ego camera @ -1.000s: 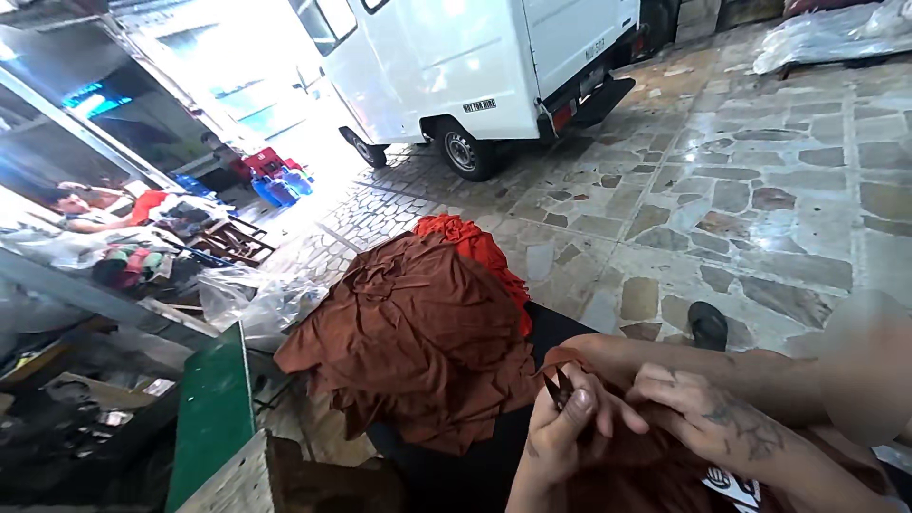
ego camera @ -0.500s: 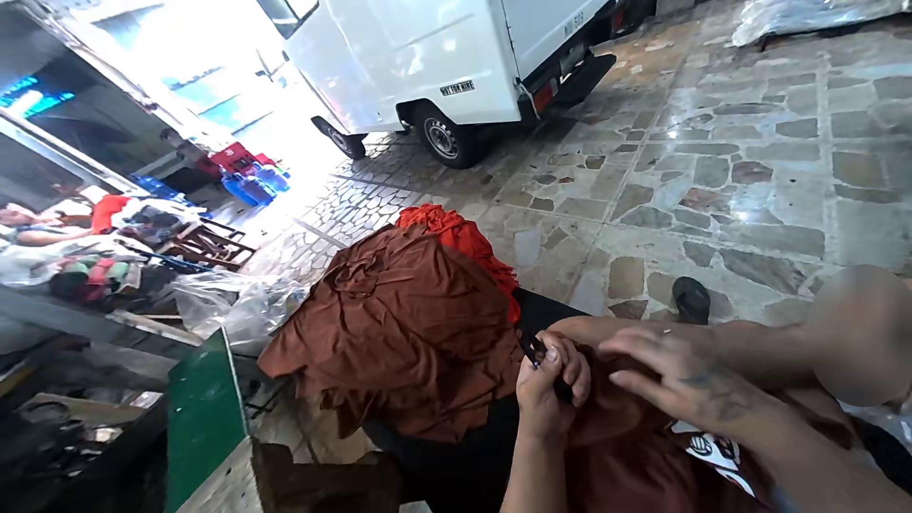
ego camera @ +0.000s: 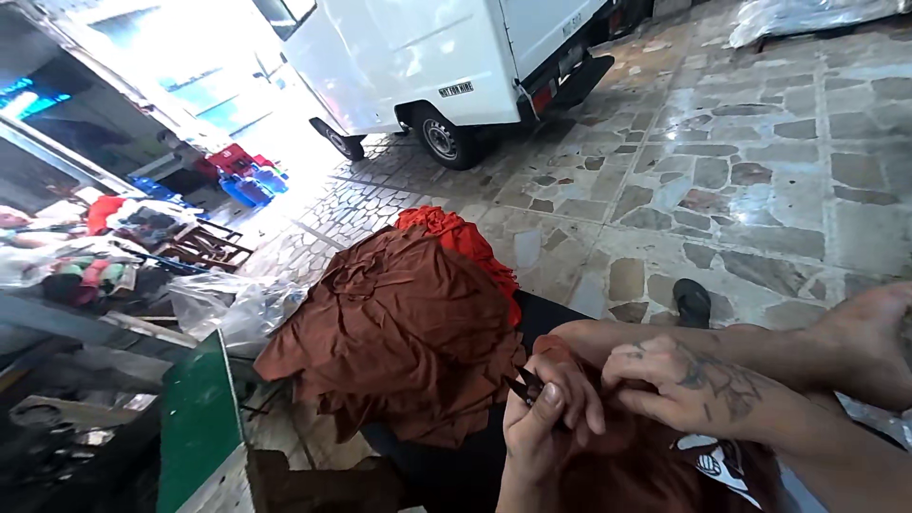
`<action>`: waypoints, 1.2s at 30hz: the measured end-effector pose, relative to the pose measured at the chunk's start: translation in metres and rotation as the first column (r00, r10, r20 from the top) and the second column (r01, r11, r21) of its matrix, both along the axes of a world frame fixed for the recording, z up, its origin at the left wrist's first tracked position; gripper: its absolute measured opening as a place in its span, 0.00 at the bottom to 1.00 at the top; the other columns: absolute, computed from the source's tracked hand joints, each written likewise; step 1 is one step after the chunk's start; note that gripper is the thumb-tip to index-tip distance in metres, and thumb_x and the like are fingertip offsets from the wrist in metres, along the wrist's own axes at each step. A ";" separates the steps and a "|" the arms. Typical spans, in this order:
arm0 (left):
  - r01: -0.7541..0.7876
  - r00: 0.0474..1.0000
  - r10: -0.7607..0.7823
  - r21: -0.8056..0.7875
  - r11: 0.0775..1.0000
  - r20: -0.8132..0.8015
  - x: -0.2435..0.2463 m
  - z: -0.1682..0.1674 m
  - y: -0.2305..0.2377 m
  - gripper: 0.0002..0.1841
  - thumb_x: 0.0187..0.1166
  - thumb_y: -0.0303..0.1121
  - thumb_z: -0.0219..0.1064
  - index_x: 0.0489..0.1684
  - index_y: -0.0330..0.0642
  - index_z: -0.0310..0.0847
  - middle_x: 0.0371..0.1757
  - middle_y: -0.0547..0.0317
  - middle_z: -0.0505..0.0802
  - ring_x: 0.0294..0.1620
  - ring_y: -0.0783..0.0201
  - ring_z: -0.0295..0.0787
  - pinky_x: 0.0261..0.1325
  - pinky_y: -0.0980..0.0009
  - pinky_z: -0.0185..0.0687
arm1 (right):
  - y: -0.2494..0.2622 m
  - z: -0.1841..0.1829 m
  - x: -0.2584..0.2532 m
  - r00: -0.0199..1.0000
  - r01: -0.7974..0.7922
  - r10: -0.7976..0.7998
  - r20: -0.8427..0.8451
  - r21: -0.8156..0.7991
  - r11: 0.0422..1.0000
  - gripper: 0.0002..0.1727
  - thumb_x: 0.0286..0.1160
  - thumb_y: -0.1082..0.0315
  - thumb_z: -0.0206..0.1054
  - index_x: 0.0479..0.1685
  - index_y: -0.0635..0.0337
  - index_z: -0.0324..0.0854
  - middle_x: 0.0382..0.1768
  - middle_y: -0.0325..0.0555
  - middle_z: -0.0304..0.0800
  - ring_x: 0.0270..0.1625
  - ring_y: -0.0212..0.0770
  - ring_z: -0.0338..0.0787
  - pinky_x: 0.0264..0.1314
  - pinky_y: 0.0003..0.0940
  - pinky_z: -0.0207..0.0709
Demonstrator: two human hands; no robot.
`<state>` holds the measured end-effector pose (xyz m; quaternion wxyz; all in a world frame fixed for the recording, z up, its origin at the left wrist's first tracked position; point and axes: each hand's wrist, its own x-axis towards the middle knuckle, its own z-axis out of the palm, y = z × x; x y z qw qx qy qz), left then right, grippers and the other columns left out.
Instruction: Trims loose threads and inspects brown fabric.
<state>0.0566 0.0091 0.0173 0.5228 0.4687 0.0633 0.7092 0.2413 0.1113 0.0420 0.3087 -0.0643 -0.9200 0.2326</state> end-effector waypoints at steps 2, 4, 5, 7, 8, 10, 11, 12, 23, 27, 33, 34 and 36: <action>0.013 0.999 -0.013 0.011 1.000 0.031 0.000 0.001 0.001 0.11 0.89 0.40 0.61 0.46 0.42 0.82 0.28 0.60 0.89 0.31 0.66 0.91 0.39 0.72 0.88 | -0.003 0.002 -0.001 1.000 -0.004 0.004 -0.004 -0.001 1.000 0.14 0.83 0.58 0.60 0.39 0.52 0.89 0.33 0.38 0.89 0.36 0.30 0.87 0.38 0.23 0.79; -0.005 1.000 0.005 0.013 1.000 0.029 -0.001 -0.001 0.003 0.11 0.89 0.40 0.61 0.46 0.42 0.81 0.28 0.61 0.88 0.32 0.66 0.91 0.40 0.71 0.88 | -0.007 -0.001 -0.003 1.000 0.017 -0.017 -0.021 0.008 1.000 0.15 0.84 0.59 0.58 0.39 0.53 0.89 0.32 0.39 0.88 0.37 0.31 0.87 0.40 0.23 0.79; -0.022 1.000 0.022 0.005 1.000 0.022 -0.001 -0.002 0.003 0.10 0.89 0.40 0.61 0.45 0.43 0.81 0.27 0.61 0.88 0.32 0.67 0.90 0.40 0.71 0.87 | -0.008 -0.005 -0.003 0.999 0.026 -0.026 -0.028 0.001 1.000 0.15 0.84 0.60 0.57 0.40 0.54 0.89 0.33 0.40 0.89 0.39 0.31 0.88 0.43 0.22 0.80; -0.050 0.999 0.050 -0.016 0.999 -0.002 -0.002 -0.005 0.003 0.10 0.88 0.40 0.62 0.45 0.44 0.81 0.27 0.62 0.87 0.31 0.68 0.89 0.39 0.72 0.86 | -0.012 -0.015 -0.003 0.998 0.042 -0.044 -0.042 -0.048 0.998 0.15 0.86 0.62 0.56 0.42 0.56 0.88 0.36 0.42 0.90 0.42 0.32 0.89 0.48 0.21 0.81; -0.056 0.998 0.055 -0.024 0.998 -0.018 -0.001 -0.007 0.003 0.10 0.88 0.41 0.62 0.45 0.44 0.81 0.27 0.63 0.86 0.31 0.69 0.88 0.39 0.73 0.85 | -0.015 -0.020 -0.003 0.997 0.051 -0.055 -0.045 -0.083 0.995 0.14 0.86 0.63 0.55 0.43 0.57 0.88 0.37 0.43 0.90 0.44 0.32 0.89 0.51 0.21 0.81; -0.063 0.997 0.062 -0.039 0.997 -0.046 -0.001 -0.011 0.003 0.10 0.88 0.41 0.62 0.45 0.45 0.81 0.27 0.64 0.86 0.30 0.70 0.87 0.38 0.73 0.84 | -0.020 -0.031 -0.003 0.996 0.060 -0.069 -0.051 -0.160 0.985 0.14 0.85 0.66 0.55 0.46 0.58 0.88 0.40 0.44 0.90 0.47 0.32 0.89 0.54 0.20 0.80; -0.066 0.997 0.063 -0.047 0.997 -0.053 0.000 -0.013 0.003 0.10 0.88 0.42 0.62 0.44 0.45 0.81 0.26 0.64 0.85 0.30 0.70 0.86 0.37 0.74 0.83 | -0.022 -0.036 -0.001 0.997 0.056 -0.066 -0.046 -0.194 0.979 0.14 0.84 0.67 0.55 0.46 0.58 0.88 0.42 0.43 0.90 0.49 0.31 0.89 0.56 0.20 0.80; -0.068 0.996 0.065 -0.052 0.996 -0.061 0.001 -0.014 0.003 0.10 0.88 0.42 0.62 0.44 0.46 0.81 0.26 0.65 0.85 0.29 0.70 0.86 0.37 0.74 0.83 | -0.021 -0.040 0.002 0.998 0.044 -0.052 -0.033 -0.213 0.976 0.13 0.83 0.68 0.55 0.46 0.58 0.88 0.44 0.43 0.90 0.50 0.31 0.89 0.58 0.21 0.80; -0.089 0.996 0.082 -0.159 0.983 -0.046 0.004 -0.034 0.018 0.10 0.86 0.43 0.65 0.38 0.49 0.81 0.22 0.66 0.85 0.25 0.69 0.86 0.33 0.71 0.84 | 0.036 -0.053 0.099 0.921 0.355 -0.241 0.305 -0.406 0.842 0.14 0.78 0.61 0.61 0.46 0.53 0.93 0.44 0.36 0.94 0.51 0.28 0.89 0.60 0.33 0.82; -0.063 0.988 0.104 -0.316 0.947 0.117 0.006 -0.043 0.026 0.10 0.83 0.42 0.67 0.33 0.49 0.82 0.19 0.66 0.83 0.20 0.69 0.84 0.26 0.73 0.81 | 0.040 -0.038 0.104 0.689 0.696 -0.505 0.520 -0.277 0.663 0.08 0.82 0.73 0.66 0.49 0.61 0.91 0.45 0.55 0.91 0.49 0.53 0.90 0.57 0.59 0.80; -0.031 0.979 0.094 -0.326 0.945 0.179 0.003 -0.048 0.029 0.10 0.84 0.39 0.66 0.33 0.46 0.82 0.19 0.65 0.83 0.20 0.69 0.83 0.27 0.73 0.81 | 0.005 -0.025 0.057 0.840 0.543 -0.543 0.002 -0.040 0.839 0.15 0.78 0.58 0.65 0.49 0.58 0.92 0.48 0.49 0.91 0.53 0.46 0.90 0.54 0.44 0.85; -0.029 0.980 0.091 -0.323 0.946 0.177 0.002 -0.048 0.029 0.09 0.84 0.39 0.66 0.34 0.45 0.82 0.20 0.65 0.83 0.20 0.69 0.82 0.27 0.73 0.81 | 0.000 -0.023 0.043 0.883 0.467 -0.468 -0.029 -0.029 0.884 0.15 0.77 0.56 0.66 0.47 0.56 0.92 0.47 0.47 0.92 0.53 0.43 0.91 0.53 0.41 0.86; -0.029 0.983 0.084 -0.318 0.948 0.163 0.002 -0.047 0.027 0.10 0.84 0.39 0.65 0.34 0.45 0.82 0.19 0.65 0.83 0.20 0.69 0.82 0.27 0.73 0.80 | -0.004 -0.028 0.018 0.951 0.307 -0.308 -0.025 -0.048 0.950 0.15 0.78 0.55 0.68 0.45 0.56 0.92 0.46 0.44 0.92 0.53 0.40 0.90 0.56 0.36 0.85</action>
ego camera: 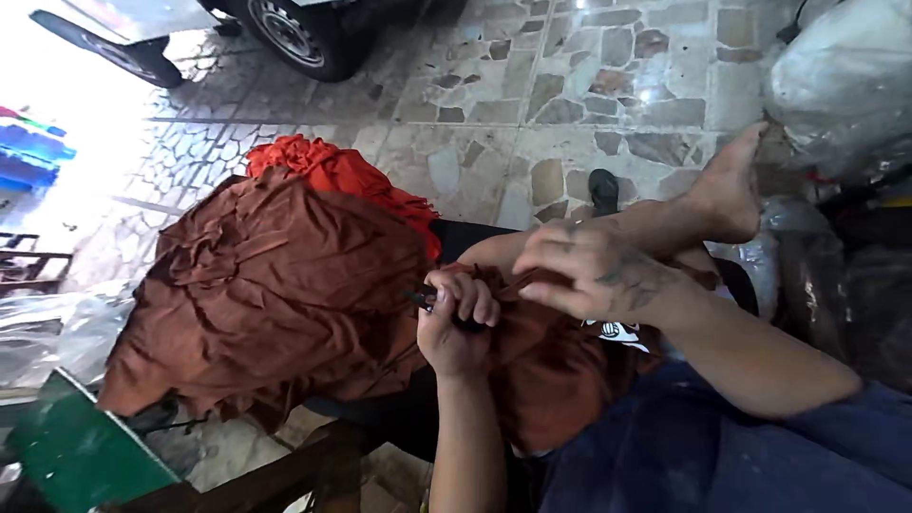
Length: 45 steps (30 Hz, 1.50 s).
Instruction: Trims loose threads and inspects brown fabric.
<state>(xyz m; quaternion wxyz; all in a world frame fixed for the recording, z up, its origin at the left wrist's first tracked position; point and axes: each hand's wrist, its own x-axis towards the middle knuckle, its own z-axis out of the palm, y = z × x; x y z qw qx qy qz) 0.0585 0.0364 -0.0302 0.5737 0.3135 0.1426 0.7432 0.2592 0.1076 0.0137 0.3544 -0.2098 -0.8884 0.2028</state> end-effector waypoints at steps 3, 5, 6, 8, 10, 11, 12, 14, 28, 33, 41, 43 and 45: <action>-0.002 1.000 0.003 0.023 1.000 -0.026 -0.001 0.004 -0.003 0.10 0.84 0.38 0.66 0.34 0.44 0.82 0.19 0.63 0.83 0.20 0.68 0.83 0.27 0.72 0.80 | 0.005 -0.011 -0.023 0.983 -0.180 0.182 0.017 -0.081 0.980 0.13 0.79 0.58 0.68 0.40 0.58 0.91 0.39 0.43 0.91 0.46 0.36 0.89 0.51 0.31 0.83; -0.007 0.997 0.012 0.063 0.998 -0.079 -0.001 0.009 -0.007 0.09 0.84 0.38 0.67 0.37 0.44 0.81 0.20 0.63 0.84 0.21 0.67 0.84 0.29 0.72 0.82 | 0.007 -0.007 -0.025 0.968 -0.238 0.246 0.045 -0.132 0.962 0.11 0.80 0.62 0.66 0.39 0.58 0.90 0.34 0.41 0.89 0.40 0.34 0.88 0.45 0.28 0.81; -0.005 0.993 0.016 0.093 0.996 -0.121 -0.001 0.012 -0.009 0.08 0.84 0.38 0.67 0.38 0.44 0.81 0.22 0.63 0.85 0.23 0.68 0.85 0.31 0.72 0.83 | 0.007 -0.004 -0.023 0.963 -0.248 0.259 0.067 -0.141 0.958 0.11 0.80 0.62 0.65 0.40 0.58 0.90 0.33 0.41 0.89 0.38 0.33 0.88 0.43 0.28 0.81; 0.003 0.980 0.024 0.139 0.990 -0.195 0.001 0.018 -0.012 0.07 0.85 0.38 0.66 0.41 0.45 0.81 0.24 0.64 0.86 0.26 0.69 0.85 0.34 0.73 0.83 | 0.005 0.001 -0.022 0.965 -0.246 0.253 0.073 -0.097 0.965 0.12 0.79 0.62 0.64 0.39 0.58 0.91 0.31 0.42 0.89 0.35 0.36 0.88 0.38 0.31 0.81; 0.010 0.970 0.030 0.164 0.986 -0.243 0.002 0.022 -0.015 0.08 0.86 0.39 0.65 0.42 0.46 0.82 0.26 0.65 0.86 0.27 0.70 0.84 0.35 0.74 0.81 | 0.004 0.003 -0.022 0.968 -0.245 0.246 0.054 -0.018 0.969 0.13 0.80 0.62 0.61 0.36 0.57 0.90 0.28 0.42 0.86 0.33 0.38 0.86 0.36 0.31 0.78; 0.007 0.965 0.039 0.173 0.985 -0.261 0.002 0.023 -0.015 0.08 0.87 0.40 0.64 0.42 0.47 0.82 0.25 0.66 0.86 0.28 0.71 0.84 0.35 0.74 0.81 | 0.004 0.003 -0.022 0.968 -0.246 0.245 0.048 0.017 0.969 0.14 0.82 0.63 0.60 0.36 0.57 0.89 0.28 0.43 0.85 0.33 0.38 0.85 0.37 0.31 0.78; 0.006 0.963 0.043 0.180 0.984 -0.266 0.002 0.024 -0.015 0.08 0.87 0.40 0.64 0.42 0.47 0.82 0.25 0.66 0.85 0.27 0.72 0.83 0.35 0.74 0.80 | 0.003 0.004 -0.022 0.970 -0.239 0.237 0.050 0.051 0.970 0.14 0.83 0.62 0.59 0.36 0.57 0.89 0.28 0.43 0.85 0.34 0.39 0.85 0.37 0.31 0.78; 0.013 0.961 0.041 0.194 0.981 -0.273 0.001 0.025 -0.016 0.09 0.88 0.41 0.62 0.42 0.47 0.81 0.25 0.67 0.84 0.27 0.73 0.82 0.35 0.75 0.79 | -0.001 0.004 -0.022 0.979 -0.202 0.197 0.055 0.111 0.973 0.16 0.83 0.61 0.58 0.35 0.57 0.88 0.26 0.43 0.84 0.31 0.40 0.85 0.32 0.33 0.78; -0.013 0.976 0.047 0.158 0.987 -0.213 -0.013 0.018 -0.023 0.08 0.86 0.40 0.65 0.40 0.48 0.81 0.23 0.67 0.84 0.26 0.71 0.83 0.34 0.74 0.79 | 0.005 -0.014 0.008 0.990 -0.134 0.135 -0.040 0.028 0.991 0.17 0.87 0.59 0.59 0.39 0.57 0.91 0.34 0.42 0.94 0.38 0.30 0.91 0.44 0.22 0.81; -0.003 0.974 0.032 0.129 0.992 -0.222 -0.015 0.018 -0.024 0.07 0.85 0.40 0.66 0.39 0.49 0.82 0.23 0.67 0.84 0.24 0.71 0.83 0.32 0.74 0.80 | 0.003 -0.015 0.012 0.993 -0.108 0.107 -0.042 -0.019 0.994 0.16 0.85 0.59 0.61 0.39 0.58 0.93 0.32 0.41 0.94 0.37 0.28 0.90 0.42 0.21 0.81; -0.028 0.997 0.033 0.075 0.997 -0.069 -0.024 0.017 -0.028 0.07 0.82 0.36 0.68 0.38 0.44 0.81 0.21 0.64 0.83 0.22 0.67 0.83 0.30 0.70 0.81 | 0.004 -0.025 0.014 0.995 -0.063 0.060 -0.084 -0.040 0.997 0.14 0.79 0.59 0.69 0.30 0.58 0.91 0.28 0.38 0.92 0.33 0.26 0.89 0.37 0.21 0.80; -0.021 0.999 0.024 0.056 0.998 -0.049 -0.025 0.019 -0.029 0.07 0.82 0.35 0.68 0.37 0.44 0.81 0.20 0.64 0.82 0.21 0.67 0.82 0.28 0.71 0.80 | 0.003 -0.027 0.015 0.994 -0.061 0.057 -0.091 -0.048 0.997 0.14 0.79 0.59 0.69 0.31 0.58 0.92 0.28 0.37 0.93 0.34 0.25 0.89 0.38 0.21 0.81; -0.028 0.999 0.027 0.011 1.000 0.034 -0.026 0.026 -0.029 0.08 0.83 0.35 0.66 0.35 0.42 0.82 0.20 0.63 0.83 0.20 0.68 0.82 0.26 0.72 0.79 | 0.002 -0.030 0.017 0.995 -0.043 0.037 -0.094 -0.061 0.997 0.13 0.79 0.59 0.68 0.33 0.58 0.92 0.30 0.37 0.93 0.36 0.26 0.90 0.41 0.22 0.83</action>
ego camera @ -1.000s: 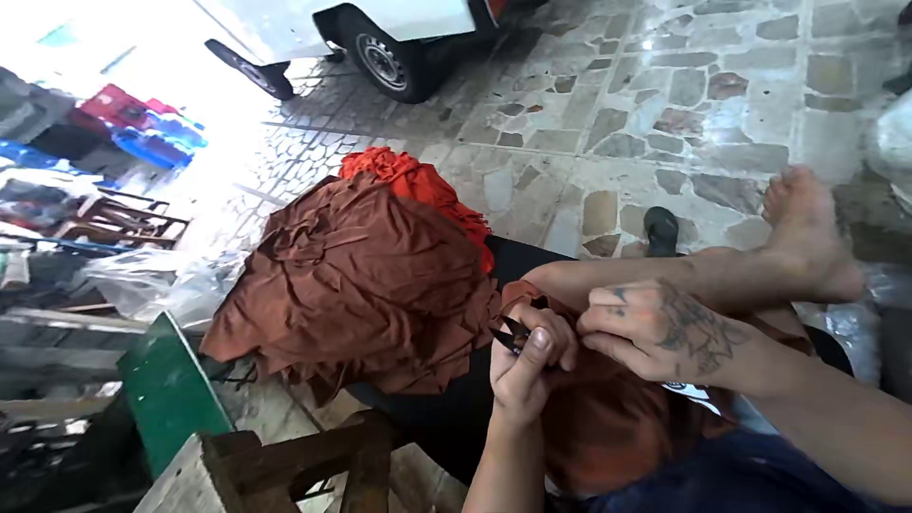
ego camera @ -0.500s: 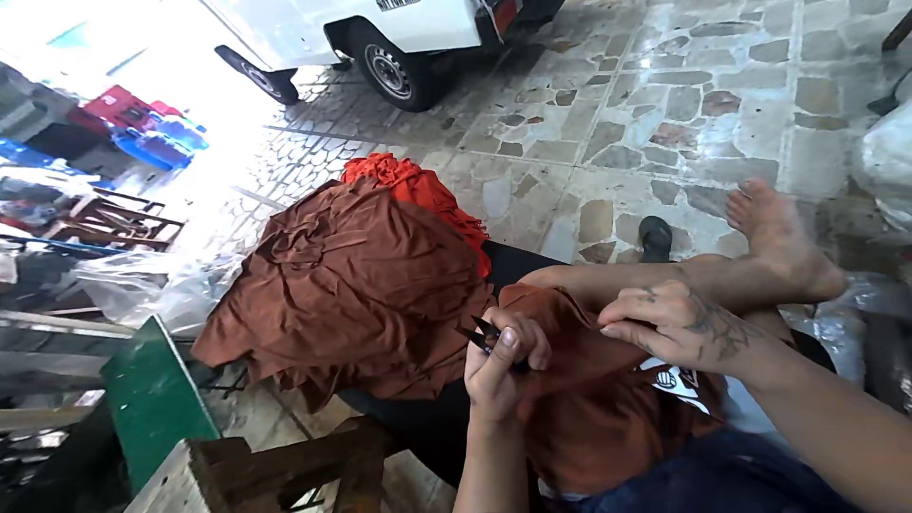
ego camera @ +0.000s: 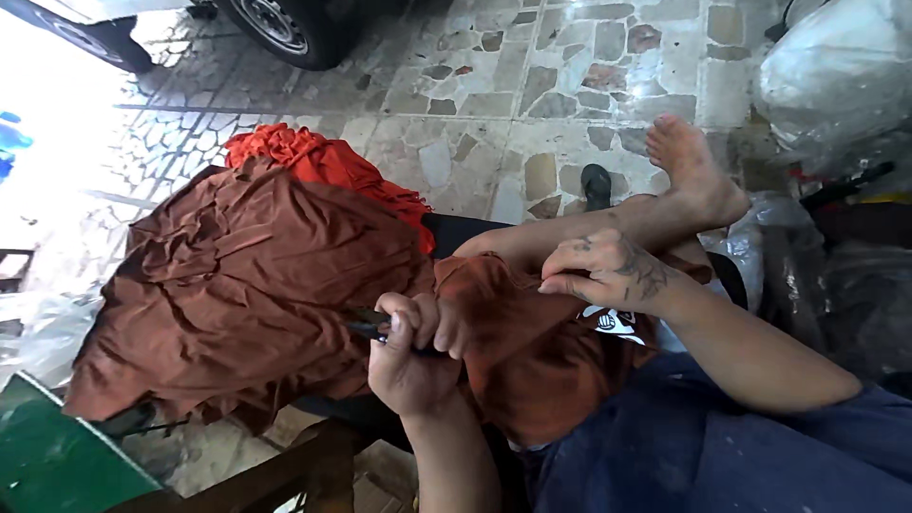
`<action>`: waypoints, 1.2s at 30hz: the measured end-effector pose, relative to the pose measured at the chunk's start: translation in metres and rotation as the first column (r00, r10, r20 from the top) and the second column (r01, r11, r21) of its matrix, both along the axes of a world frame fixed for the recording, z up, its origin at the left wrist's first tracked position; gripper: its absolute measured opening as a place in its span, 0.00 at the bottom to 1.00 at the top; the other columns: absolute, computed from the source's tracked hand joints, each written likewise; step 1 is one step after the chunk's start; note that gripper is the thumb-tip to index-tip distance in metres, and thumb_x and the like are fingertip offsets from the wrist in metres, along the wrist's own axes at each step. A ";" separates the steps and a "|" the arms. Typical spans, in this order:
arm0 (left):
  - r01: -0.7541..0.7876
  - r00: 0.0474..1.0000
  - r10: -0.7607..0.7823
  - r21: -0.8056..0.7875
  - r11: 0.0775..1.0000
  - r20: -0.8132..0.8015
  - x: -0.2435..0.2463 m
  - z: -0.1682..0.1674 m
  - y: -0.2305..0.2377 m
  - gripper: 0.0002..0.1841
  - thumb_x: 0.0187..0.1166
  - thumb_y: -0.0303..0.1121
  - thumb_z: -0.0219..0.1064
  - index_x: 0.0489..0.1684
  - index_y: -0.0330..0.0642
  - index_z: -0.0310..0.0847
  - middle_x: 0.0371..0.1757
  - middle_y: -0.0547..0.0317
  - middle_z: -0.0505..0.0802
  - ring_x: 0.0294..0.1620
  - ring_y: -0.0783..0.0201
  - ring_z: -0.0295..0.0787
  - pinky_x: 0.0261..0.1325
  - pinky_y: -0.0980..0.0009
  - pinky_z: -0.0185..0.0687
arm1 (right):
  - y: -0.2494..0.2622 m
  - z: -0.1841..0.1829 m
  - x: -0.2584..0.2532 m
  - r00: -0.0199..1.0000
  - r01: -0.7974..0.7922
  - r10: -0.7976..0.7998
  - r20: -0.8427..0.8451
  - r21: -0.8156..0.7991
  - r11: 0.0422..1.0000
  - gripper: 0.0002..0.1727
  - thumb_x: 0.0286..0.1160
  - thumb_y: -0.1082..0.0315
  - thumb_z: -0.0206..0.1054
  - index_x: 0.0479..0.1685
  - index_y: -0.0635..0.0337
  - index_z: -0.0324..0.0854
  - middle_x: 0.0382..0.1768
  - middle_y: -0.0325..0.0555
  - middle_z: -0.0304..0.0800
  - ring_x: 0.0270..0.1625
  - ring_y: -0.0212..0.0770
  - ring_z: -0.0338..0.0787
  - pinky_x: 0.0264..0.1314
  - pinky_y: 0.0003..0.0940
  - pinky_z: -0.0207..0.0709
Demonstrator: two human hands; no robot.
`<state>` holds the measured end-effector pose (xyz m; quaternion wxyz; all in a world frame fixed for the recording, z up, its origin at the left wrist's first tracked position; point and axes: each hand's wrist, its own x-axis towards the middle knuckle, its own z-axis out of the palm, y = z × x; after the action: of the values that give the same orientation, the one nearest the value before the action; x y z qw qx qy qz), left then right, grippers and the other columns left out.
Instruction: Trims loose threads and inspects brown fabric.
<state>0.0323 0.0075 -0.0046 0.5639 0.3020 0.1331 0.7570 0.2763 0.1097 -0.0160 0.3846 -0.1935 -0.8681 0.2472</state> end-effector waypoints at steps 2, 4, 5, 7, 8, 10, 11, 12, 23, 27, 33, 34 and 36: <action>-0.072 0.985 0.080 -0.055 0.996 0.153 0.002 0.012 0.001 0.14 0.88 0.35 0.58 0.32 0.39 0.83 0.19 0.61 0.83 0.21 0.67 0.83 0.28 0.72 0.82 | -0.002 -0.005 0.002 0.999 0.046 -0.047 -0.020 -0.012 0.999 0.13 0.80 0.61 0.67 0.36 0.58 0.94 0.29 0.36 0.89 0.35 0.26 0.86 0.39 0.21 0.80; -0.292 0.935 0.303 -0.086 0.953 0.186 0.015 0.022 0.008 0.23 0.93 0.37 0.44 0.27 0.40 0.80 0.18 0.61 0.83 0.22 0.65 0.85 0.35 0.69 0.87 | -0.006 -0.011 -0.002 0.994 0.091 -0.091 -0.060 -0.008 0.996 0.12 0.79 0.62 0.67 0.39 0.59 0.95 0.28 0.37 0.88 0.34 0.27 0.85 0.38 0.21 0.78; -0.446 0.889 0.448 -0.046 0.894 0.089 0.023 0.021 0.013 0.24 0.94 0.36 0.39 0.27 0.44 0.78 0.18 0.63 0.82 0.24 0.66 0.85 0.42 0.67 0.89 | -0.010 -0.013 -0.005 0.991 0.112 -0.112 -0.070 0.003 0.994 0.12 0.79 0.63 0.67 0.39 0.59 0.95 0.28 0.38 0.88 0.33 0.28 0.85 0.38 0.21 0.79; -0.632 0.706 0.662 0.197 0.749 -0.251 0.032 0.009 0.026 0.14 0.91 0.31 0.49 0.35 0.53 0.78 0.24 0.71 0.85 0.33 0.68 0.89 0.59 0.58 0.90 | -0.014 -0.014 -0.011 0.979 0.184 -0.179 -0.095 0.055 0.981 0.12 0.79 0.63 0.68 0.39 0.59 0.95 0.27 0.40 0.88 0.32 0.31 0.85 0.35 0.23 0.78; -0.632 0.544 0.704 0.329 0.702 -0.456 0.032 0.003 0.029 0.09 0.91 0.35 0.54 0.41 0.59 0.78 0.29 0.77 0.86 0.38 0.73 0.89 0.63 0.59 0.89 | -0.013 -0.012 -0.011 0.971 0.228 -0.219 -0.098 0.095 0.969 0.12 0.78 0.63 0.68 0.38 0.59 0.95 0.26 0.41 0.87 0.31 0.32 0.84 0.34 0.24 0.78; -0.571 0.193 0.710 0.511 0.643 -0.677 0.029 -0.006 0.029 0.07 0.93 0.40 0.53 0.45 0.56 0.75 0.34 0.76 0.85 0.41 0.76 0.88 0.59 0.63 0.91 | -0.008 -0.008 -0.005 0.962 0.273 -0.264 -0.075 0.159 0.949 0.13 0.79 0.62 0.68 0.37 0.59 0.95 0.25 0.42 0.87 0.30 0.35 0.85 0.34 0.28 0.78; -0.533 0.073 0.691 0.557 0.637 -0.719 0.025 -0.008 0.026 0.09 0.94 0.41 0.52 0.44 0.52 0.75 0.35 0.72 0.84 0.41 0.75 0.88 0.55 0.66 0.91 | -0.006 -0.007 0.000 0.962 0.273 -0.266 -0.061 0.176 0.946 0.13 0.79 0.62 0.68 0.36 0.59 0.95 0.25 0.42 0.86 0.30 0.36 0.84 0.34 0.29 0.77; -0.494 -0.018 0.665 0.585 0.643 -0.746 0.020 -0.008 0.024 0.11 0.94 0.41 0.51 0.43 0.48 0.74 0.35 0.68 0.84 0.40 0.75 0.88 0.52 0.69 0.90 | -0.005 -0.007 0.003 0.963 0.268 -0.263 -0.052 0.183 0.946 0.13 0.79 0.62 0.67 0.36 0.58 0.95 0.25 0.42 0.86 0.30 0.36 0.84 0.34 0.29 0.77; -0.441 -0.318 0.549 0.633 0.636 -0.773 0.010 0.002 0.013 0.16 0.94 0.38 0.48 0.38 0.38 0.72 0.30 0.56 0.84 0.34 0.70 0.86 0.42 0.74 0.85 | -0.004 -0.011 0.018 0.973 0.232 -0.232 -0.008 0.104 0.967 0.12 0.78 0.61 0.68 0.36 0.57 0.95 0.27 0.40 0.88 0.32 0.33 0.86 0.37 0.27 0.78; -0.501 -0.054 0.655 0.588 0.635 -0.754 0.015 -0.003 0.014 0.12 0.94 0.39 0.52 0.41 0.45 0.74 0.34 0.64 0.84 0.39 0.73 0.88 0.49 0.71 0.88 | -0.002 -0.009 0.030 0.964 0.263 -0.264 0.027 0.029 0.964 0.12 0.77 0.58 0.70 0.35 0.55 0.94 0.31 0.38 0.90 0.37 0.30 0.87 0.42 0.26 0.80; -0.509 0.664 0.663 0.441 0.739 -0.346 0.047 0.014 0.011 0.06 0.87 0.39 0.63 0.40 0.53 0.80 0.26 0.71 0.84 0.31 0.68 0.87 0.53 0.60 0.91 | -0.005 0.009 0.004 0.941 0.288 -0.297 0.162 0.073 0.955 0.16 0.78 0.56 0.66 0.49 0.57 0.92 0.52 0.52 0.91 0.59 0.50 0.89 0.64 0.47 0.82; -0.505 0.683 0.657 0.443 0.741 -0.319 0.050 0.018 0.011 0.06 0.87 0.39 0.63 0.40 0.52 0.80 0.25 0.70 0.84 0.31 0.66 0.87 0.51 0.59 0.92 | -0.008 0.014 -0.008 0.963 0.233 -0.241 0.121 0.077 0.970 0.17 0.78 0.56 0.67 0.51 0.58 0.92 0.52 0.51 0.92 0.59 0.47 0.90 0.64 0.45 0.83; -0.490 0.647 0.674 0.483 0.726 -0.357 0.051 0.025 0.012 0.07 0.88 0.41 0.62 0.41 0.54 0.80 0.27 0.71 0.86 0.33 0.67 0.88 0.52 0.60 0.91 | -0.010 0.018 -0.028 0.991 0.110 -0.114 0.065 0.064 0.992 0.14 0.80 0.59 0.66 0.48 0.59 0.91 0.47 0.47 0.93 0.52 0.41 0.92 0.56 0.37 0.87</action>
<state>0.0836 0.0198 0.0207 0.1671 0.5238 0.2342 0.8018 0.2484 0.0998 0.0019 0.3734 -0.2385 -0.8757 0.1920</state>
